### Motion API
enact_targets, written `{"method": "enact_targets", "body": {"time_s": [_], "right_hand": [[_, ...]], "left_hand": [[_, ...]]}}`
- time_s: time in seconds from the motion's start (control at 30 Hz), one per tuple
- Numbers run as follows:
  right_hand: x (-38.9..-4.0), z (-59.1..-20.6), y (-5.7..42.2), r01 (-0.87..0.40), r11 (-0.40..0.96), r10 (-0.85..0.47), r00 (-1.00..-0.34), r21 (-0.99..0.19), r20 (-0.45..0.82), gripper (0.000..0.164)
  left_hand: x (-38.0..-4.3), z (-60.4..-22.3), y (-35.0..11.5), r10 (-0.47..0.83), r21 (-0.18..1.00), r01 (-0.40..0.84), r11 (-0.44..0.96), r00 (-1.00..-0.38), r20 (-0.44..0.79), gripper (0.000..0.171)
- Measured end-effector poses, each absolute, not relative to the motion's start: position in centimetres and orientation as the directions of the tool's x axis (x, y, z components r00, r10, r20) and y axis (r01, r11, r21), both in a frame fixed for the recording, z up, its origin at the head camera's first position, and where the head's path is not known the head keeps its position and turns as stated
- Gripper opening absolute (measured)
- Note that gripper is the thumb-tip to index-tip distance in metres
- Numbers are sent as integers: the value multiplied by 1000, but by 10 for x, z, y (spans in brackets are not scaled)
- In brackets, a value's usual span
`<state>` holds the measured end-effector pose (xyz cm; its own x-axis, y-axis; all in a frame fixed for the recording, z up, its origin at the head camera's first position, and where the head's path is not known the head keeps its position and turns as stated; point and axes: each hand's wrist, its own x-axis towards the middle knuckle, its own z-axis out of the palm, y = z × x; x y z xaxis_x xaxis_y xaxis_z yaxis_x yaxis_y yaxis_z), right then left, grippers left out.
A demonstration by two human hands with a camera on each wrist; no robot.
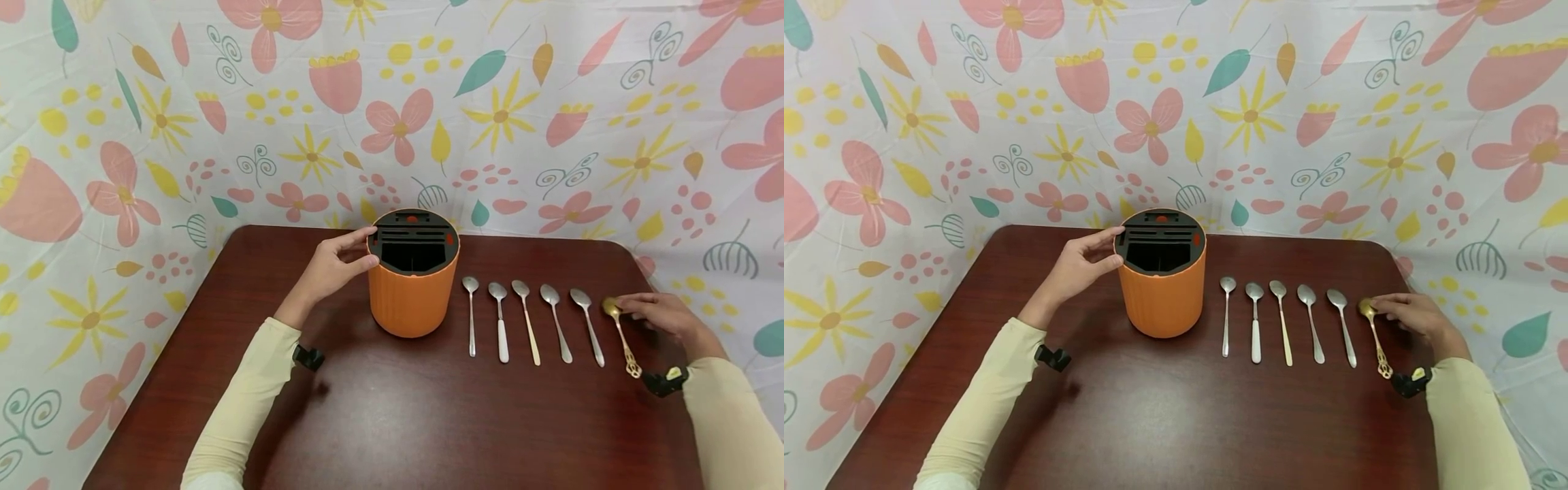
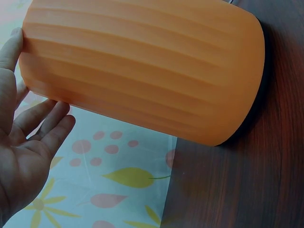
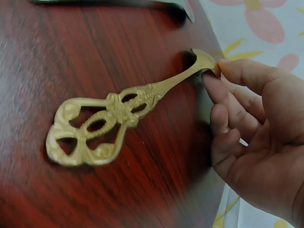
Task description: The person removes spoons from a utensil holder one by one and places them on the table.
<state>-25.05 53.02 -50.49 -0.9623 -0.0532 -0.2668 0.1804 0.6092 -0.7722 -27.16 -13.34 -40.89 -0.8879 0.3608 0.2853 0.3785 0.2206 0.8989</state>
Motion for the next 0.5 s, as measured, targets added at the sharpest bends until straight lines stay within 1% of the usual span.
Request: {"method": "enact_targets", "body": {"time_s": [0.1, 0.3, 0.4, 0.5], "right_hand": [[-249, -500, 529, 155, 680, -42, -968, -717, -249, 22], [-246, -490, 524, 159, 742, -4, -970, -652, -242, 48], [-244, -483, 520, 147, 782, 4, -973, -605, -232, 57], [-241, -473, 513, 98, 825, 7, -987, -557, -163, 61]], "left_hand": [[-273, -409, -133, 361, 900, 377, 219, -888, 285, 55], [-275, -410, -133, 361, 905, 366, 216, -891, 274, 55], [-277, -411, -134, 360, 908, 356, 222, -895, 263, 57], [-278, -410, -134, 354, 906, 349, 240, -900, 253, 59]]}}
